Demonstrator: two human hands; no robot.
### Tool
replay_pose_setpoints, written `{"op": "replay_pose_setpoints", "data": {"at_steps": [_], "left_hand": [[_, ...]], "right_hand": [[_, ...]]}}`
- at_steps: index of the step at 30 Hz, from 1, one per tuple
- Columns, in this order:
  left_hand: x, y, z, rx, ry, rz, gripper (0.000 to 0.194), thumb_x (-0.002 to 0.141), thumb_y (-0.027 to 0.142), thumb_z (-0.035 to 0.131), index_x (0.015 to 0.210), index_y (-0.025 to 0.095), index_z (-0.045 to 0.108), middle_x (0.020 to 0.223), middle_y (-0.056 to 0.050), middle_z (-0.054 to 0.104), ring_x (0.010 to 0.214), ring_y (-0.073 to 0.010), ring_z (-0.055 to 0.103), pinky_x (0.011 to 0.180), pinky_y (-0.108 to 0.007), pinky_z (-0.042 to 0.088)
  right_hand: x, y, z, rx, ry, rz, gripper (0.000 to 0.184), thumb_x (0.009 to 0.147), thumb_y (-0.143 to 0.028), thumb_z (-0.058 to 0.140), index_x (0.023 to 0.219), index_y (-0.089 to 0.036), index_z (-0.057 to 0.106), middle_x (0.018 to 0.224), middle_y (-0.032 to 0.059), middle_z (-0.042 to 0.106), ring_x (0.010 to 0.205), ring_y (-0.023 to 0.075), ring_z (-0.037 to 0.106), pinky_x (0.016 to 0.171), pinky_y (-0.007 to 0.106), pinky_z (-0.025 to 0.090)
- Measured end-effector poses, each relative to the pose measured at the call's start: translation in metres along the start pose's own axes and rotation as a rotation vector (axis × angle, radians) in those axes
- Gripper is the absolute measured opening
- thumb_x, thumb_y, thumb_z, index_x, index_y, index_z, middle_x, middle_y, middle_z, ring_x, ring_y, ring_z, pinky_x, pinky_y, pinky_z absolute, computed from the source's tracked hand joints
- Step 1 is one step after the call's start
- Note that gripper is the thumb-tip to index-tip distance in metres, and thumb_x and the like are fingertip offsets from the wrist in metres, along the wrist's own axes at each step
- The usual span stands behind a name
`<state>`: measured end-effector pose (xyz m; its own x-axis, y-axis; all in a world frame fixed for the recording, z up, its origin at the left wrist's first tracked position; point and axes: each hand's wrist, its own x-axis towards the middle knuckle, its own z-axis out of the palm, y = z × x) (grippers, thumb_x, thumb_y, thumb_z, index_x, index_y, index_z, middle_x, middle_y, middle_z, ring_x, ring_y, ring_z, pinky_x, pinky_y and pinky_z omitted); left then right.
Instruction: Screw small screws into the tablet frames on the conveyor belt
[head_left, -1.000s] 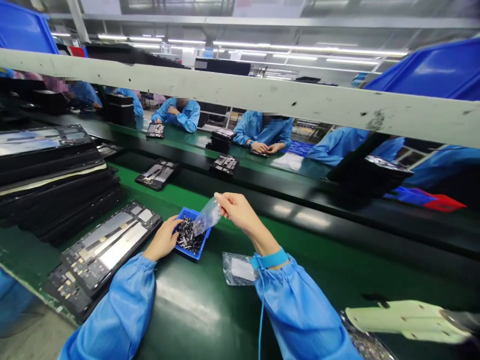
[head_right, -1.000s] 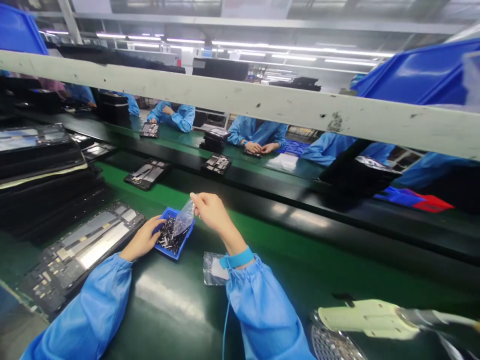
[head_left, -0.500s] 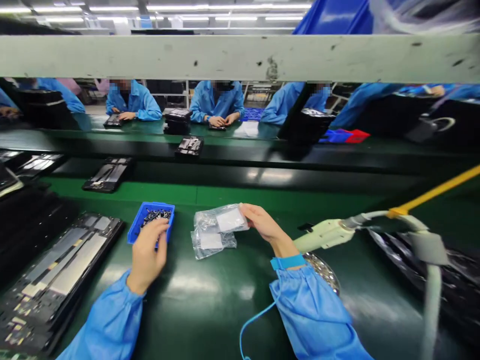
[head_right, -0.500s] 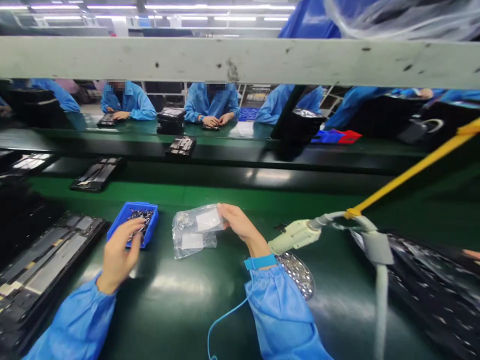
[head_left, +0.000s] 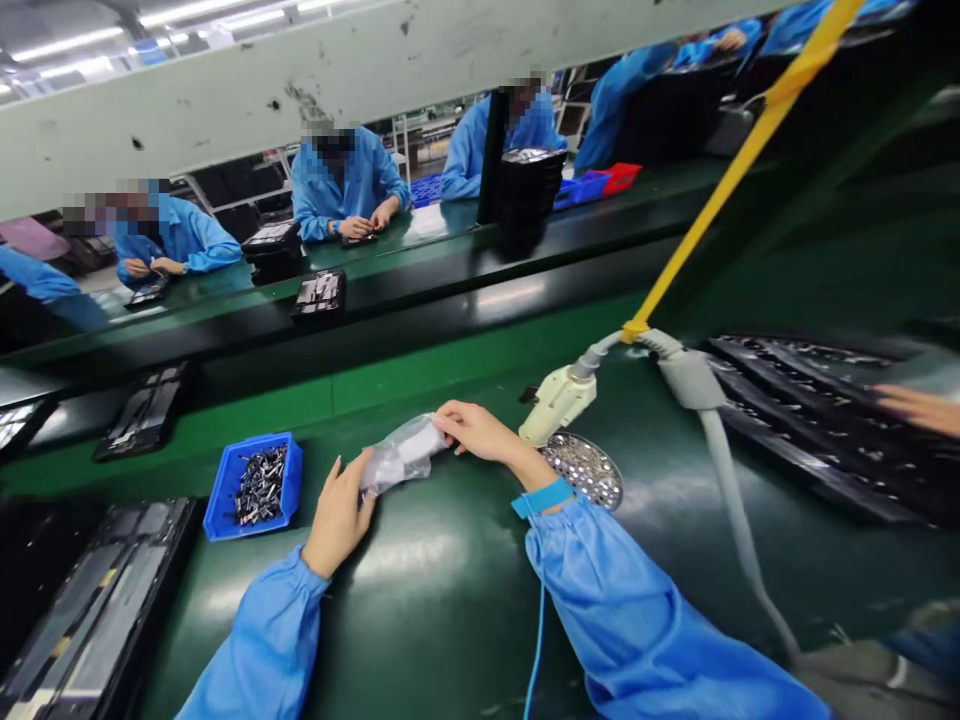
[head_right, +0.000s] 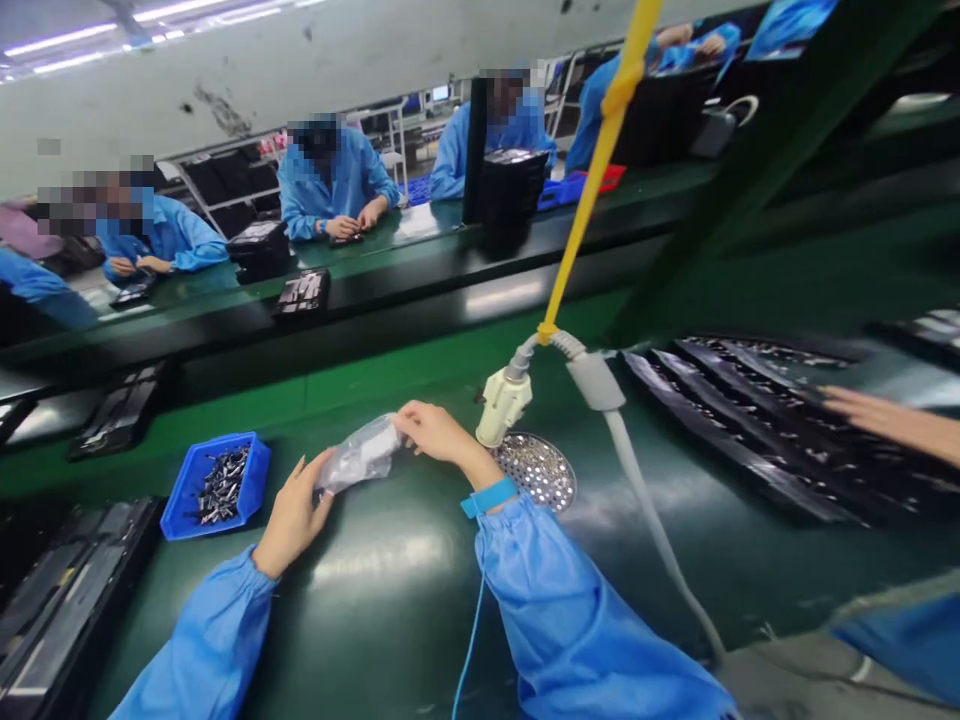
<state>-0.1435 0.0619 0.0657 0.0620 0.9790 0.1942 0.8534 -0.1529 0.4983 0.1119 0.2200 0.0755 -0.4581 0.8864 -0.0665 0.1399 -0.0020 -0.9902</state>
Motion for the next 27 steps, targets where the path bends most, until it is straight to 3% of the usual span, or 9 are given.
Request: {"op": "replay_pose_setpoints", "data": {"at_steps": [2,5,10,14,17,19,22,25,27], "left_hand": [[0.007,0.004,-0.008,-0.129,-0.014,-0.081,0.037,0.1,0.03,0.047,0.131,0.021,0.066,0.129,-0.011,0.074,0.12,-0.0271,0.071,0.118,-0.048,0.047],[0.019,0.011,-0.025,-0.399,-0.073,-0.175,0.041,0.099,0.051,0.053,0.107,0.017,0.074,0.108,-0.01,0.078,0.103,-0.0271,0.073,0.098,-0.04,0.057],[0.029,0.023,-0.041,-0.744,-0.139,-0.344,0.063,0.075,0.075,0.076,0.087,0.014,0.072,0.087,-0.009,0.075,0.084,-0.0224,0.068,0.081,-0.033,0.056],[0.026,0.026,-0.033,-0.865,-0.177,-0.581,0.074,0.058,0.082,0.083,0.086,0.014,0.068,0.078,-0.006,0.07,0.068,-0.0174,0.061,0.063,-0.027,0.051],[0.015,0.016,-0.021,-0.713,-0.147,-0.635,0.079,0.055,0.091,0.075,0.077,0.016,0.062,0.066,-0.004,0.063,0.058,-0.0164,0.055,0.052,-0.025,0.041],[0.007,0.004,-0.016,-0.468,-0.147,-0.569,0.075,0.064,0.093,0.062,0.069,0.018,0.058,0.06,-0.004,0.059,0.056,-0.0183,0.054,0.053,-0.028,0.039],[0.006,-0.01,-0.021,0.089,-0.237,-0.462,0.053,0.09,0.066,0.048,0.071,0.019,0.062,0.069,-0.01,0.069,0.073,-0.0274,0.069,0.067,-0.032,0.046],[0.031,0.008,-0.051,0.454,-0.284,-0.381,0.039,0.1,0.044,0.042,0.086,0.02,0.07,0.084,-0.012,0.077,0.088,-0.0304,0.076,0.075,-0.033,0.048],[0.064,0.043,-0.087,0.476,-0.184,-0.242,0.042,0.103,0.041,0.038,0.087,0.021,0.071,0.082,-0.01,0.077,0.081,-0.027,0.075,0.072,-0.032,0.048]], "right_hand": [[0.0,-0.004,0.001,0.018,0.071,-0.044,0.04,0.076,-0.052,0.083,0.106,-0.026,0.079,0.104,0.005,0.081,0.084,0.0191,0.075,0.075,0.033,0.065],[-0.001,-0.011,0.005,0.061,0.061,-0.157,0.052,0.081,-0.062,0.077,0.122,-0.03,0.076,0.141,0.006,0.07,0.131,0.0253,0.065,0.115,0.045,0.049],[-0.001,-0.014,0.013,0.116,-0.049,-0.213,0.073,0.087,-0.083,0.054,0.131,-0.027,0.071,0.143,0.0112,0.069,0.128,0.0289,0.068,0.11,0.053,0.053],[-0.005,-0.023,0.025,0.082,-0.048,-0.236,0.077,0.083,-0.076,0.067,0.14,-0.024,0.066,0.147,0.0152,0.066,0.135,0.0333,0.062,0.115,0.057,0.048],[-0.019,-0.035,0.049,-0.237,0.038,-0.439,0.063,0.09,-0.056,0.072,0.146,-0.027,0.062,0.162,0.0141,0.05,0.152,0.0351,0.044,0.126,0.06,0.033],[-0.029,-0.035,0.07,-0.551,-0.079,-0.547,0.051,0.096,-0.048,0.066,0.144,-0.031,0.063,0.168,0.0101,0.042,0.16,0.0378,0.029,0.128,0.068,0.021],[-0.033,-0.014,0.098,-0.778,-0.273,-0.422,0.051,0.103,-0.045,0.054,0.15,-0.025,0.058,0.168,0.0143,0.042,0.161,0.043,0.024,0.125,0.078,0.011],[-0.022,0.017,0.108,-0.792,-0.219,-0.432,0.054,0.104,-0.049,0.051,0.154,-0.029,0.053,0.168,0.0139,0.041,0.161,0.0435,0.023,0.124,0.08,0.01],[-0.011,0.033,0.11,-0.79,-0.201,-0.468,0.054,0.103,-0.051,0.051,0.154,-0.031,0.052,0.168,0.0136,0.041,0.16,0.0455,0.025,0.122,0.082,0.013]]}}
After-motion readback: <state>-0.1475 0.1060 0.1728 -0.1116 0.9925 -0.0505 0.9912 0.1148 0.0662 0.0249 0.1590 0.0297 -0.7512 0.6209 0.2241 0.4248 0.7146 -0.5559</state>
